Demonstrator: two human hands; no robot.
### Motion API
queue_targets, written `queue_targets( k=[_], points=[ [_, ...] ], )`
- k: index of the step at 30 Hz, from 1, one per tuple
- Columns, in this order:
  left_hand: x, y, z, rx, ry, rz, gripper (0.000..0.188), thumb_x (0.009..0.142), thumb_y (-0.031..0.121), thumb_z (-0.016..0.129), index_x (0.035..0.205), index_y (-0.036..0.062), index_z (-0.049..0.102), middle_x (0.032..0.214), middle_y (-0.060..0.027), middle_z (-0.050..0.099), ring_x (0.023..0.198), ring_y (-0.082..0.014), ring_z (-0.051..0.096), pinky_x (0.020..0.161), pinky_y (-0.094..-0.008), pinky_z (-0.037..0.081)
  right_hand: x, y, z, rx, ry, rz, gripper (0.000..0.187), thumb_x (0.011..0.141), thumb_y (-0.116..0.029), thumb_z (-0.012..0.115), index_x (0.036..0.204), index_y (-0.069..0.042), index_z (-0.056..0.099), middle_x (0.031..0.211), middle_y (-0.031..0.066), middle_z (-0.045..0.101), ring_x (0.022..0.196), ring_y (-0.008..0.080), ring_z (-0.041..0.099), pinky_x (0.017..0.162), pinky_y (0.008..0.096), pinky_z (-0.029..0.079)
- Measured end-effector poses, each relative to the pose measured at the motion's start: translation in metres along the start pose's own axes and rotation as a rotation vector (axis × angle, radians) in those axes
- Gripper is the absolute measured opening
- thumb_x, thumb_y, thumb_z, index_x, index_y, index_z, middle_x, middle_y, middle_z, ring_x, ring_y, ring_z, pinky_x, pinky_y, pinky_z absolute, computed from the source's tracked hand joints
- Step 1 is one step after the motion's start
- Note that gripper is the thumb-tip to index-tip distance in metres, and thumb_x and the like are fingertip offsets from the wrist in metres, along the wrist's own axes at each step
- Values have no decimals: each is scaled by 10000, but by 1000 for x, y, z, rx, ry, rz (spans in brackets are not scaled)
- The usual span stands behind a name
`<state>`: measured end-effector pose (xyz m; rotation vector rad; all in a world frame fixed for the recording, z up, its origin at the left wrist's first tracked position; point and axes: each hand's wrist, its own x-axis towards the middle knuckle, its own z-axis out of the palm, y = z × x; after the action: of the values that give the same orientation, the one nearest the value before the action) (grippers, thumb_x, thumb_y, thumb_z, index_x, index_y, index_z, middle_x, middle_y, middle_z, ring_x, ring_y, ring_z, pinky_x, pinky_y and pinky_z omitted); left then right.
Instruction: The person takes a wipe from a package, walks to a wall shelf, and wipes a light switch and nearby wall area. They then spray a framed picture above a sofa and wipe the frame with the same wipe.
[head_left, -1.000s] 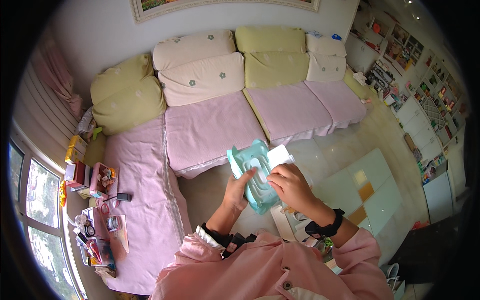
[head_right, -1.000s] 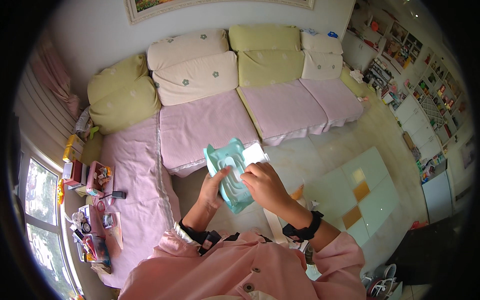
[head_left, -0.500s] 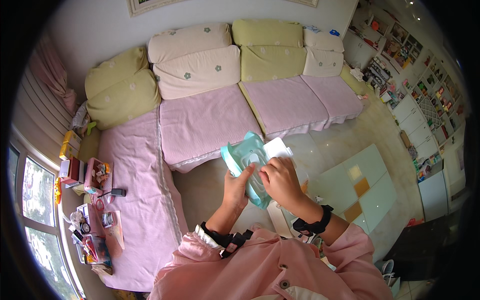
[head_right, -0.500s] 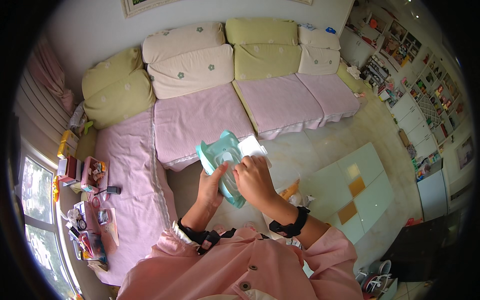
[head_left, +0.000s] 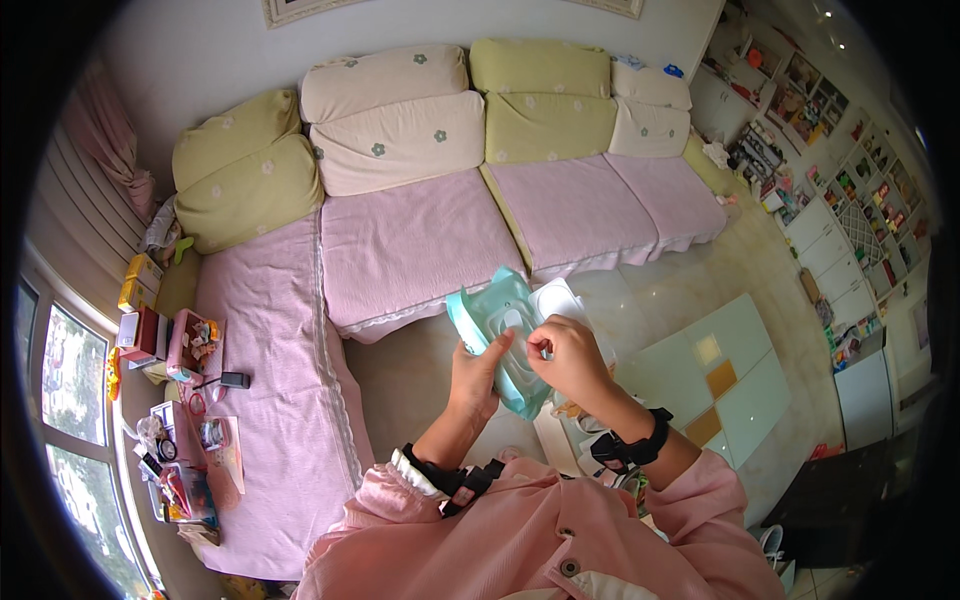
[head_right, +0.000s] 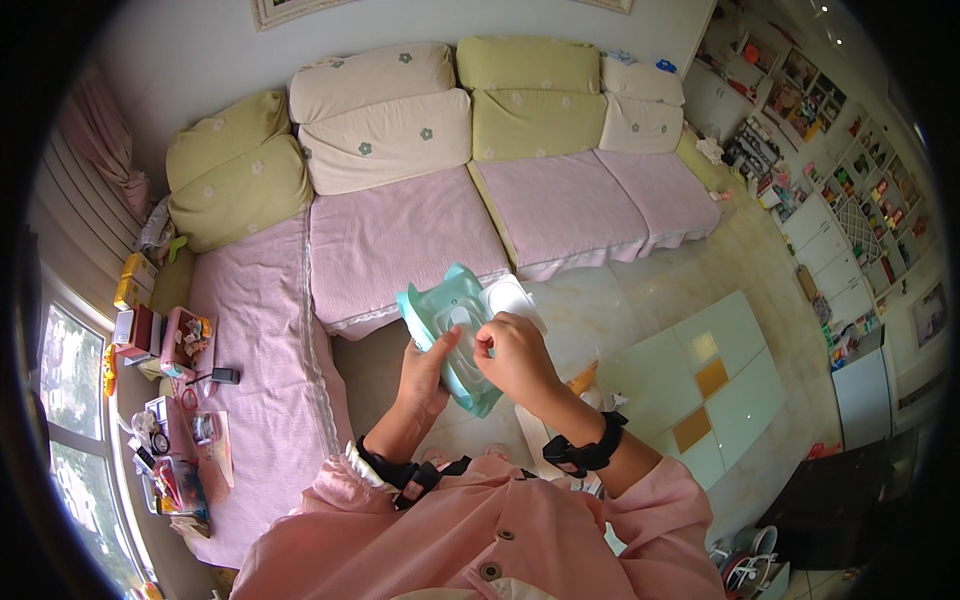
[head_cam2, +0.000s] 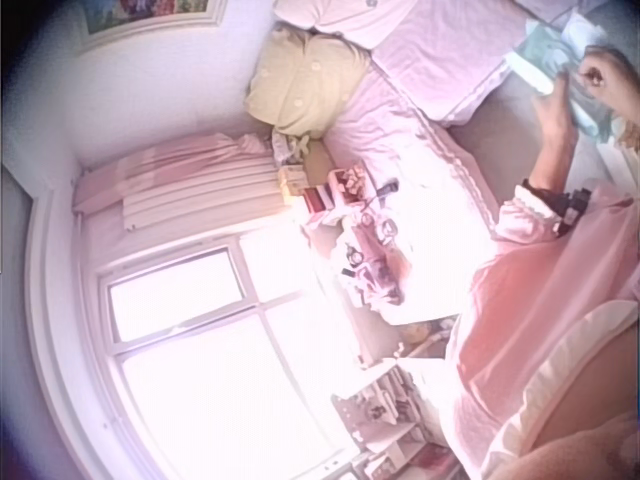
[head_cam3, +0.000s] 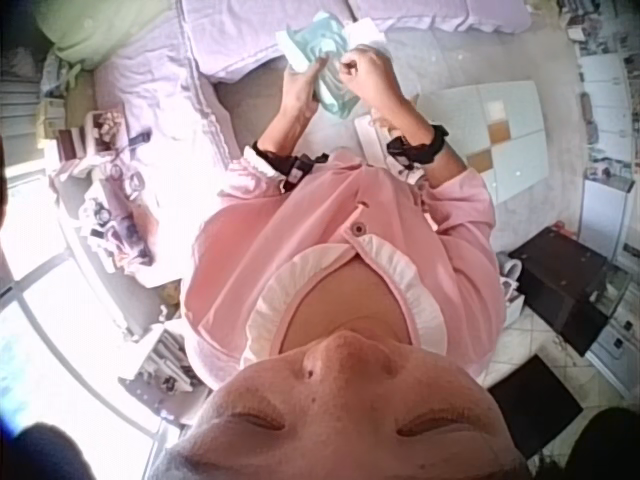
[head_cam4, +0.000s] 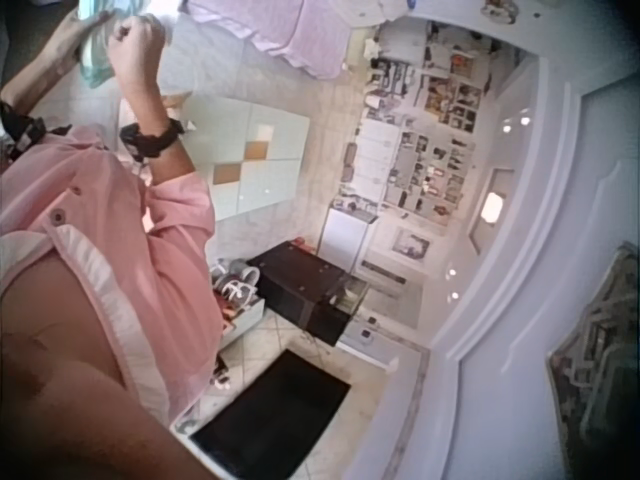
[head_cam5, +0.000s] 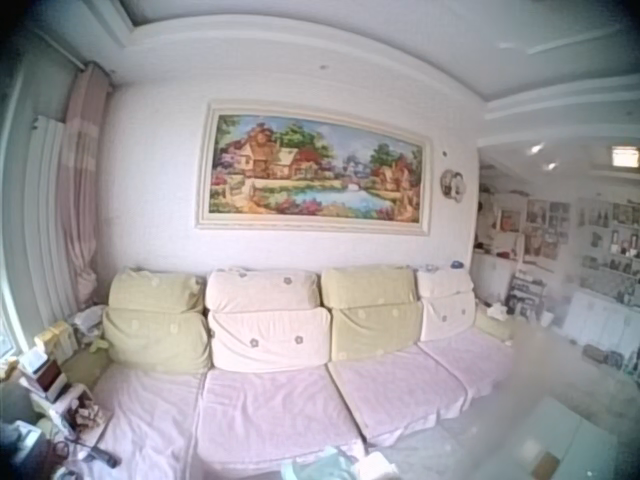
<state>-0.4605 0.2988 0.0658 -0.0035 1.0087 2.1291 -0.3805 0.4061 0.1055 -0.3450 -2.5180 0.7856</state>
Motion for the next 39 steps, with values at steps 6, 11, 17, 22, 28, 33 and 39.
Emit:
queue_targets(
  k=[6,11,17,22,28,33,39],
  points=[
    [2,-2,-2,-50,1,-44,396,768,77,671,1103,0,473,1009,-88,578,875,-193,582,736,-332,495,4,1,-16,277,-87,80,115,652,-64,687,691,-26,586,653,75,550,618,220,547,583,320,441],
    [0,-2,-2,-30,-5,-17,383,767,59,666,1098,1,482,996,-90,588,869,-199,590,737,-332,498,-1,2,-5,-46,-5,-74,155,651,-90,708,703,-19,581,690,86,540,673,252,542,631,351,434],
    [-2,-4,2,25,-51,46,374,759,39,663,1088,2,490,977,-91,592,857,-196,593,731,-330,499,-3,1,9,-198,59,-114,104,675,-49,641,659,-40,539,690,113,541,681,313,532,657,400,409],
    [0,-6,-3,29,-52,9,361,762,42,660,1081,9,495,973,-82,593,853,-189,591,729,-328,499,-3,3,6,1,34,-98,141,685,-15,625,658,-40,489,671,117,534,651,313,526,613,397,393],
    [1,-6,-6,-2,-57,-53,362,775,70,660,1090,9,493,974,-85,590,844,-199,600,718,-344,513,-4,9,-5,350,-144,-48,107,735,-11,617,717,7,513,696,102,561,612,212,537,575,318,430],
    [-2,-3,-6,-54,-91,-104,368,786,79,652,1104,-3,485,986,-95,584,857,-209,600,727,-349,514,-6,14,-23,627,-328,55,88,811,-53,592,810,11,530,813,25,509,774,97,482,721,230,407],
    [-4,-5,-8,-81,-113,-137,413,790,94,648,1141,-6,456,1032,-110,565,904,-236,588,782,-371,509,-4,4,-47,1103,-92,185,105,853,-111,560,926,-46,523,899,-7,502,856,67,477,778,210,378]
  ],
)
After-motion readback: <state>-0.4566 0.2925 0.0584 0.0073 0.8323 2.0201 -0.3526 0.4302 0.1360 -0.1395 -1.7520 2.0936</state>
